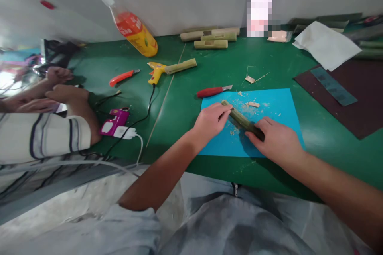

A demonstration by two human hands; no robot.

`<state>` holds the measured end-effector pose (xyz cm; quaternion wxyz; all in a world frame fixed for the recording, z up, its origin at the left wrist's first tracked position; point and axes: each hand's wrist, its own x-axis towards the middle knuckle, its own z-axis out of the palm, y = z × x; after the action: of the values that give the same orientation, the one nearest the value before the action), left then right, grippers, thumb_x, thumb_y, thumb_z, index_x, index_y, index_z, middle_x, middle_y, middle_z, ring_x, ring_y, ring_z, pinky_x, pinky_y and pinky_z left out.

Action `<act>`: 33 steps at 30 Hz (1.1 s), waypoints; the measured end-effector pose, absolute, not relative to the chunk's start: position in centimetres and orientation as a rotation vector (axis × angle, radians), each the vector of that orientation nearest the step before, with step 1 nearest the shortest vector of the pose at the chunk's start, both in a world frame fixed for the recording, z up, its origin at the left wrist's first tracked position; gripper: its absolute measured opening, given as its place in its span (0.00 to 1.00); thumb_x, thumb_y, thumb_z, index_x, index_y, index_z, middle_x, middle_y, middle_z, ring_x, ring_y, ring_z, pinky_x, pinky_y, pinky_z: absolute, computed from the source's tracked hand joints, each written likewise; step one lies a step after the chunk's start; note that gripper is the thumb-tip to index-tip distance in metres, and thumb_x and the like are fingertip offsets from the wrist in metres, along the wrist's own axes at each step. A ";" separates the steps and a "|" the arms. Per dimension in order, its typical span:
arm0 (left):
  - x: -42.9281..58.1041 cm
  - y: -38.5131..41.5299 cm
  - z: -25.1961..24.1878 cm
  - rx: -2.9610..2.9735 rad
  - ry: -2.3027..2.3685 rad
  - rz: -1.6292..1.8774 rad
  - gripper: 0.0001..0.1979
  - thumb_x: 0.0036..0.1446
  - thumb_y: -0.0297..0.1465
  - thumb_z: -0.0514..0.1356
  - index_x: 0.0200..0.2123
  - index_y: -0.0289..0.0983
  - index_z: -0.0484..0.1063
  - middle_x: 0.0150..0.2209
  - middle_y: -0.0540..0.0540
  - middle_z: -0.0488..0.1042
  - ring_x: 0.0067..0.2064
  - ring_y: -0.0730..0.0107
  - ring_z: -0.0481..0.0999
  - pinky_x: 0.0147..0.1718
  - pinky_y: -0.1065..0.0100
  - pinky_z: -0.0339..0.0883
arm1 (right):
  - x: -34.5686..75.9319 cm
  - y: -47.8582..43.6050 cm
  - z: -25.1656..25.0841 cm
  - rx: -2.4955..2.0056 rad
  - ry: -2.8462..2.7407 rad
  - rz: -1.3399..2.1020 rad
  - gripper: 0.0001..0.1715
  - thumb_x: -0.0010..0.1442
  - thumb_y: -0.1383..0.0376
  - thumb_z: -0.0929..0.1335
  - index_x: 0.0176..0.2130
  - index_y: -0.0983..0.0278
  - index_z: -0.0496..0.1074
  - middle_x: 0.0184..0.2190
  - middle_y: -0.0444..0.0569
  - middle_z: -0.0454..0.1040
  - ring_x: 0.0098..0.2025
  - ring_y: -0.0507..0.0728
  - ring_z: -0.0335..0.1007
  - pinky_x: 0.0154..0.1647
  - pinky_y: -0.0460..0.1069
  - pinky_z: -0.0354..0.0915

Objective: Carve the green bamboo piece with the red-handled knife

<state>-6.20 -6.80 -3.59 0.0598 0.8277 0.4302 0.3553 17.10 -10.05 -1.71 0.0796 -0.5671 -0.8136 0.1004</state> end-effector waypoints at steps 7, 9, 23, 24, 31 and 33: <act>-6.7 -6.1 -4.0 2.458 1.262 1.058 0.11 0.72 0.30 0.61 0.50 0.37 0.83 0.39 0.43 0.85 0.39 0.67 0.85 0.40 0.66 0.81 | 17.1 -9.9 -1.5 -1.719 -2.446 0.315 0.18 0.69 0.51 0.70 0.38 0.63 0.77 0.39 0.52 0.80 0.37 0.61 0.77 0.30 0.53 0.53; -7.1 -5.5 -3.9 2.385 1.332 1.117 0.10 0.70 0.29 0.62 0.48 0.37 0.84 0.39 0.44 0.86 0.40 0.67 0.85 0.43 0.66 0.80 | 17.1 -9.8 -1.5 -1.718 -2.442 0.324 0.18 0.70 0.51 0.69 0.39 0.63 0.77 0.40 0.52 0.80 0.38 0.61 0.77 0.31 0.53 0.54; -8.0 -4.2 -3.1 2.115 1.395 1.148 0.10 0.65 0.29 0.64 0.45 0.37 0.85 0.36 0.46 0.81 0.34 0.73 0.76 0.37 0.70 0.73 | 17.7 -9.5 -1.6 -1.690 -2.393 0.329 0.18 0.69 0.50 0.69 0.38 0.62 0.77 0.41 0.52 0.81 0.36 0.60 0.76 0.30 0.53 0.54; -7.8 -4.1 -3.0 2.043 1.416 1.166 0.10 0.65 0.31 0.64 0.45 0.37 0.85 0.35 0.46 0.81 0.33 0.73 0.77 0.36 0.69 0.73 | 17.7 -9.5 -1.5 -1.698 -2.393 0.332 0.18 0.69 0.50 0.69 0.38 0.62 0.77 0.41 0.52 0.81 0.36 0.60 0.76 0.30 0.53 0.54; -6.9 -3.6 -2.9 1.506 1.443 1.130 0.12 0.63 0.38 0.66 0.42 0.36 0.83 0.22 0.52 0.76 0.18 0.79 0.67 0.17 0.74 0.60 | 17.6 -9.4 -1.3 -1.702 -2.399 0.364 0.18 0.70 0.51 0.69 0.39 0.62 0.78 0.42 0.53 0.81 0.37 0.60 0.76 0.30 0.53 0.54; -7.0 -3.6 -2.8 1.506 1.445 1.122 0.12 0.63 0.39 0.66 0.41 0.36 0.83 0.22 0.52 0.76 0.17 0.79 0.67 0.17 0.74 0.59 | 17.6 -9.4 -1.4 -1.709 -2.396 0.359 0.18 0.69 0.50 0.69 0.39 0.62 0.77 0.42 0.52 0.81 0.36 0.60 0.76 0.30 0.53 0.54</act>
<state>-6.95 -3.64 -2.77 0.3762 0.5889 0.5649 0.4388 17.58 -9.39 -1.37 0.0885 -0.5741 -0.8050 0.1207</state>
